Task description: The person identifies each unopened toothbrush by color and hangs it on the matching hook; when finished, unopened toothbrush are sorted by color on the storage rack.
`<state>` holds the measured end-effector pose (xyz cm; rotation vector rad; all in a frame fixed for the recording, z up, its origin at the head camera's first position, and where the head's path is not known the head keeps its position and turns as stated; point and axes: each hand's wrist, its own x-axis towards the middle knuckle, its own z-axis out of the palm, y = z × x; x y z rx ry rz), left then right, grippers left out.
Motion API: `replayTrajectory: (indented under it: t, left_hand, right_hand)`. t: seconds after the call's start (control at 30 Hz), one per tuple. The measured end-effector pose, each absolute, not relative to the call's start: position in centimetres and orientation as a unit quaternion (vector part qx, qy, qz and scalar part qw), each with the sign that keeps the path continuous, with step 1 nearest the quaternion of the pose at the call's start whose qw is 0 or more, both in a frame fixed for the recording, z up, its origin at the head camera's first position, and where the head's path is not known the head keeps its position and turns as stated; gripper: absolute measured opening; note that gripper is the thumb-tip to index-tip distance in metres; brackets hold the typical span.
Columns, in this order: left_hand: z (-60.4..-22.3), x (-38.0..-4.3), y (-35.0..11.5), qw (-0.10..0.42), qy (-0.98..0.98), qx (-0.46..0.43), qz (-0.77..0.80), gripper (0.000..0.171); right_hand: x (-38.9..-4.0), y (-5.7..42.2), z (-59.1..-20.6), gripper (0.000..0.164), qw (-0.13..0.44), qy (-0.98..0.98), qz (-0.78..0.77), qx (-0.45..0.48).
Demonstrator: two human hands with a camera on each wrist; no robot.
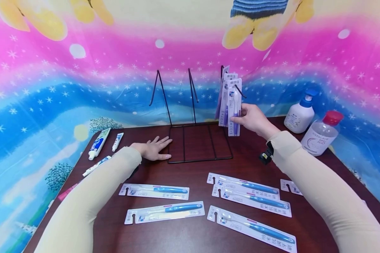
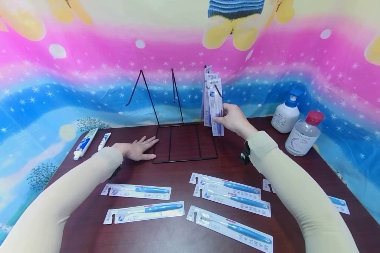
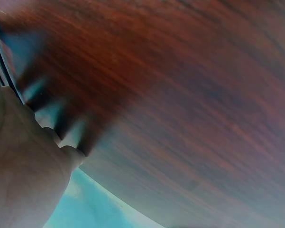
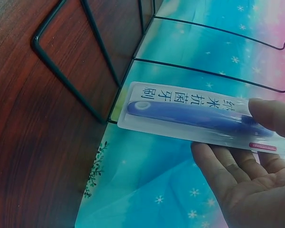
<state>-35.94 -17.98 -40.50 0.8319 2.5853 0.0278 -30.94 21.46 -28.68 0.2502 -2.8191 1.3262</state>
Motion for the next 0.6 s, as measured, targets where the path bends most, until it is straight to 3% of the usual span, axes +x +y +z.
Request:
replayTrajectory:
  t: [0.6]
  left_hand:
    - [-40.32,-35.84,-17.92,0.217,0.931,0.294,0.009,0.083]
  right_hand:
    - [-31.19,21.46,-28.35,0.054,-0.014,-0.896,0.434,0.088]
